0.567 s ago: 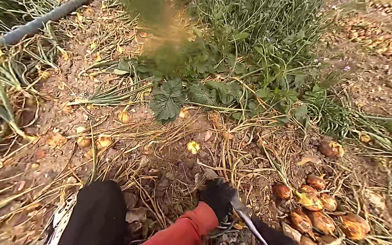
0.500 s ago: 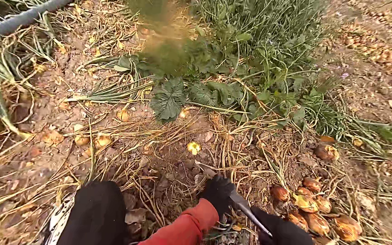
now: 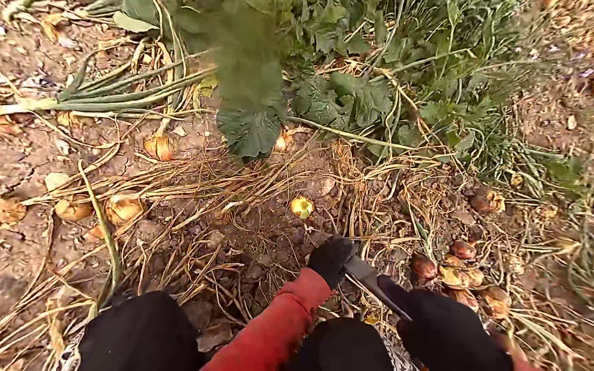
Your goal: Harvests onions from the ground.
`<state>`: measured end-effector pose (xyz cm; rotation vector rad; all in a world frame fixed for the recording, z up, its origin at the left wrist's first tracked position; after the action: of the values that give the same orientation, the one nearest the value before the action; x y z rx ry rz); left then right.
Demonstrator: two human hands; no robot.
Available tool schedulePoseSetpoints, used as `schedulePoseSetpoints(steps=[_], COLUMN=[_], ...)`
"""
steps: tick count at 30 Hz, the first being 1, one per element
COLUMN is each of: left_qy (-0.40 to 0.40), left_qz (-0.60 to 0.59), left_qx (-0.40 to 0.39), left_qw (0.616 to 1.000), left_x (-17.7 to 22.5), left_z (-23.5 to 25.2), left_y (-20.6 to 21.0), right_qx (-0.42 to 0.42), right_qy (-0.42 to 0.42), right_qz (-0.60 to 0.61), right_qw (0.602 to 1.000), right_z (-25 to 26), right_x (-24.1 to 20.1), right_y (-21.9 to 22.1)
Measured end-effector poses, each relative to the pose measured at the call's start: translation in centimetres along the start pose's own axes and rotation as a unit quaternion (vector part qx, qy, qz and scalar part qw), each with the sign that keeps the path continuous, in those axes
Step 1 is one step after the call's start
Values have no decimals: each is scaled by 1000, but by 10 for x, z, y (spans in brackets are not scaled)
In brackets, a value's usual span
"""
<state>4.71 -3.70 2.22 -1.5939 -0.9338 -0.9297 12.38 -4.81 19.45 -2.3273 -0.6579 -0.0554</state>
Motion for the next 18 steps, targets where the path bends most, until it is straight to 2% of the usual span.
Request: schedulePoseSetpoints(steps=[1,3,5,8,12,14,15,17,18], left_qy=[-6,-1,2,-17,-31,-17,-42,-143,-191], left_qz=[16,31,22,58,146,131,130,148,158], left_qx=[-50,-69,-44,-79,-167,-138,-115,-64,-24], left_qw=[999,997,999,995,975,982,984,976,969], left_x=[-3,-5,-2,2,2,1,-1,-14,-21], left_z=[-4,-13,-6,-2,-12,-12,-11,-9,-7], left_y=[10,18,-3,-17,-3,-13,-28,-60,-74], right_qx=[-9,-7,1,-22,19,23,16,-3,-8], right_qy=[11,16,-2,-14,18,24,20,14,13], right_qz=[4,30,41,39,83,93,92,90,97], right_qw=[1000,999,999,999,996,995,995,996,995], right_z=[-6,-13,-3,3,-14,-10,-5,0,1], right_x=[2,2,-5,-15,-12,-9,-11,-19,-20], right_y=[25,52,25,2,76,81,68,42,45])
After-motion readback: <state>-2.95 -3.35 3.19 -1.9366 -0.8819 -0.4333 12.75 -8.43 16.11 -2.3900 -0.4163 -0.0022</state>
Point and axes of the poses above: each hand's wrist, its own z-axis towards the middle knuckle, its own y-axis out of the palm, x = y × z, the point moved 6 cm from there along z, towards the middle knuckle, and after that the axes turned 11 degrees about x, right-handed, at the moved point
